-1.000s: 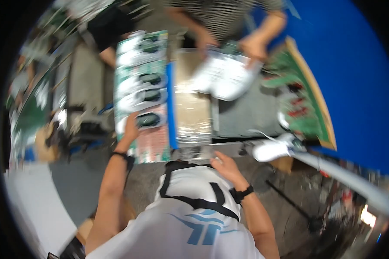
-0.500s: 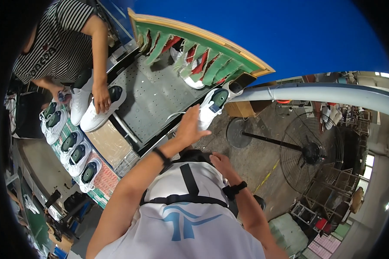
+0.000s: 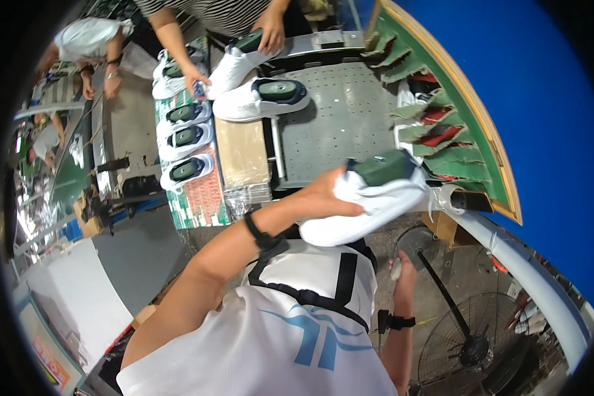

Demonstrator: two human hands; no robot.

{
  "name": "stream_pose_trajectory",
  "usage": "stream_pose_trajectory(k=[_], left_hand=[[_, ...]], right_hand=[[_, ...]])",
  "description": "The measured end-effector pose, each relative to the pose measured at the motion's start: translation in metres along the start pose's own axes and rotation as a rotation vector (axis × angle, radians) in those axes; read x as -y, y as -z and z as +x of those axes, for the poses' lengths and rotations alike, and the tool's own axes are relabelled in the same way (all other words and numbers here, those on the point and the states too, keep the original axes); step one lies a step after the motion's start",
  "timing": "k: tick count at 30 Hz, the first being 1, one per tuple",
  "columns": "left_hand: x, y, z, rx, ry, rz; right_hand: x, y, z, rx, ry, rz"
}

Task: Cutting and attaching labels or components to shoes on an assembly line.

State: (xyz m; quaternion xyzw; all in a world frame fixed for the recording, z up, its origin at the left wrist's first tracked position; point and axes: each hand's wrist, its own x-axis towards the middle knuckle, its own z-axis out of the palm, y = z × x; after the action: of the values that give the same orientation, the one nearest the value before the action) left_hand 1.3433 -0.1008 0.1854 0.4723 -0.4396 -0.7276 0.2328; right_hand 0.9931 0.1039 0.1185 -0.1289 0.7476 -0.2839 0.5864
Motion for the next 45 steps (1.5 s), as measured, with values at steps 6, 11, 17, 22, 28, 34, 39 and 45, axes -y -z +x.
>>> stream_pose_trajectory(k=[6,11,17,22,28,34,39,45], left_hand=[[0.08,0.078,-0.112,-0.886,0.089,0.055],[0.147,0.128,-0.149,-1.134,0.002,0.288],[0.151,0.175,-0.206,-0.77,-0.007,0.478],[0.152,0.255,-0.23,-0.273,0.193,-0.036],[0.099,0.249,-0.206,-0.098,0.196,0.069],[0.092,0.268,-0.201,-0.056,0.299,0.216],[0.165,0.284,-0.194,-0.272,0.119,-0.289],[0.149,0.239,-0.206,-0.373,0.181,0.271]], right_hand=[[0.038,-0.117,0.01,0.448,0.364,-0.49],[0.052,-0.278,-0.019,0.624,0.64,-0.654],[0.026,-0.358,-0.055,0.694,0.714,-0.885],[0.04,-0.36,-0.102,0.699,0.898,-0.964],[0.048,-0.421,-0.136,0.666,1.336,-1.093],[0.052,-0.432,-0.123,0.606,1.349,-1.222],[0.047,-0.434,-0.117,0.554,1.457,-0.864],[0.02,-0.448,-0.082,0.31,1.337,-1.082]])
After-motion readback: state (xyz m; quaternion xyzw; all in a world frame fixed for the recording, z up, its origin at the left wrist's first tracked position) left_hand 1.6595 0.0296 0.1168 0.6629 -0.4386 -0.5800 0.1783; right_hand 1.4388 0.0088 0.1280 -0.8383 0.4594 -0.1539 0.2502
